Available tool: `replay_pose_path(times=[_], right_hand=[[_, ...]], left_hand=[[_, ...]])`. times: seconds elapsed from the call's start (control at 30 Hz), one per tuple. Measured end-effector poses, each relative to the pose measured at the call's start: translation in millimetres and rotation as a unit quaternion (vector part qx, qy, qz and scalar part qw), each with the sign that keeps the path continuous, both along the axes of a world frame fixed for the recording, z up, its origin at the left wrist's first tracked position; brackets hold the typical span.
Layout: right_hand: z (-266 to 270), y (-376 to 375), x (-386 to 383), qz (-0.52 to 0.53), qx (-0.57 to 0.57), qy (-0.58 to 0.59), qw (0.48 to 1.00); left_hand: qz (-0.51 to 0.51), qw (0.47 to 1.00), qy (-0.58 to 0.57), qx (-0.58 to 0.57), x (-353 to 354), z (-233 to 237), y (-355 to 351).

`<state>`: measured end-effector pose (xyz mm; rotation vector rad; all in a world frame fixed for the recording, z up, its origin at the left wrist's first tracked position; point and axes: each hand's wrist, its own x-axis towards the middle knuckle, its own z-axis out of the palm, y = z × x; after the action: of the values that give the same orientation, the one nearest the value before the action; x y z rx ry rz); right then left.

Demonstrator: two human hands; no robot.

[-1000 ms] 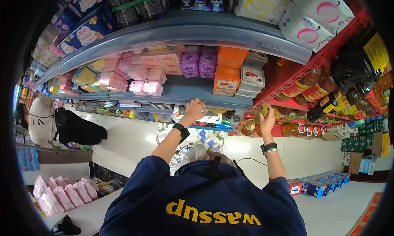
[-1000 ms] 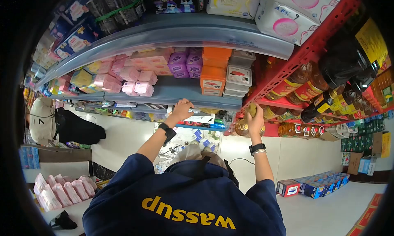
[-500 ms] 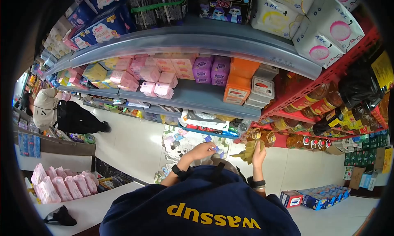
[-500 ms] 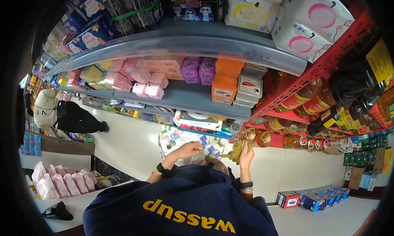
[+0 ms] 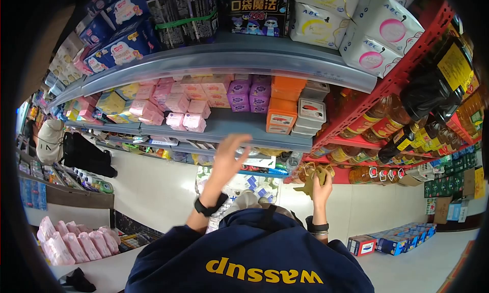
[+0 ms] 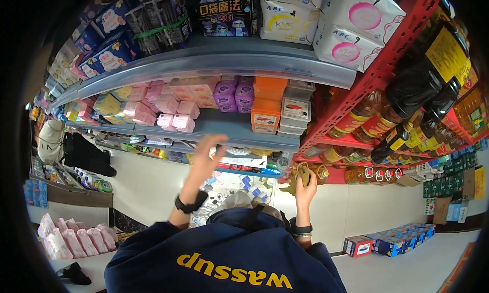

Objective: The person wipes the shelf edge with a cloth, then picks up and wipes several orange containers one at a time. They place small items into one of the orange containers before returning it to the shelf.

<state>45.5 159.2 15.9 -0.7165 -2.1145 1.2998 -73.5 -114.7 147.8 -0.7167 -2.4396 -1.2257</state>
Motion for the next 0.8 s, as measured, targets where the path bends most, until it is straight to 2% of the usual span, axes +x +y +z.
replay_pose_path(times=[0.13, 0.2, 0.3, 0.47, 0.6, 0.63, 0.7, 0.8], right_hand=[[-17, 10, 12, -0.009, 0.021, -0.015, 1.000], [-13, 9, 19, -0.019, -0.035, -0.044, 0.998], [-22, 13, 32, -0.025, -0.018, -0.055, 0.998], [-33, 21, 45, -0.018, -0.003, -0.053, 0.998], [-13, 20, 41, -0.012, 0.001, -0.071, 0.997], [-4, 20, 35, -0.007, 0.004, -0.072, 0.997], [21, 19, 11, 0.020, 0.084, -0.030, 0.996], [92, 2, -34, 0.092, 0.146, 0.083, 0.981]], left_hand=[[0.076, 0.968, 0.235, -0.045, -56, 72, -26], [0.101, 0.938, 0.325, -0.060, -68, 108, -30], [0.122, 0.914, 0.374, -0.101, -87, 124, -32], [0.120, 0.910, 0.375, -0.127, -101, 126, -34], [0.116, 0.916, 0.361, -0.129, -100, 128, -33], [0.115, 0.916, 0.362, -0.127, -100, 129, -31], [0.107, 0.924, 0.347, -0.119, -99, 130, -30], [0.102, 0.925, 0.343, -0.127, -98, 129, -29]])
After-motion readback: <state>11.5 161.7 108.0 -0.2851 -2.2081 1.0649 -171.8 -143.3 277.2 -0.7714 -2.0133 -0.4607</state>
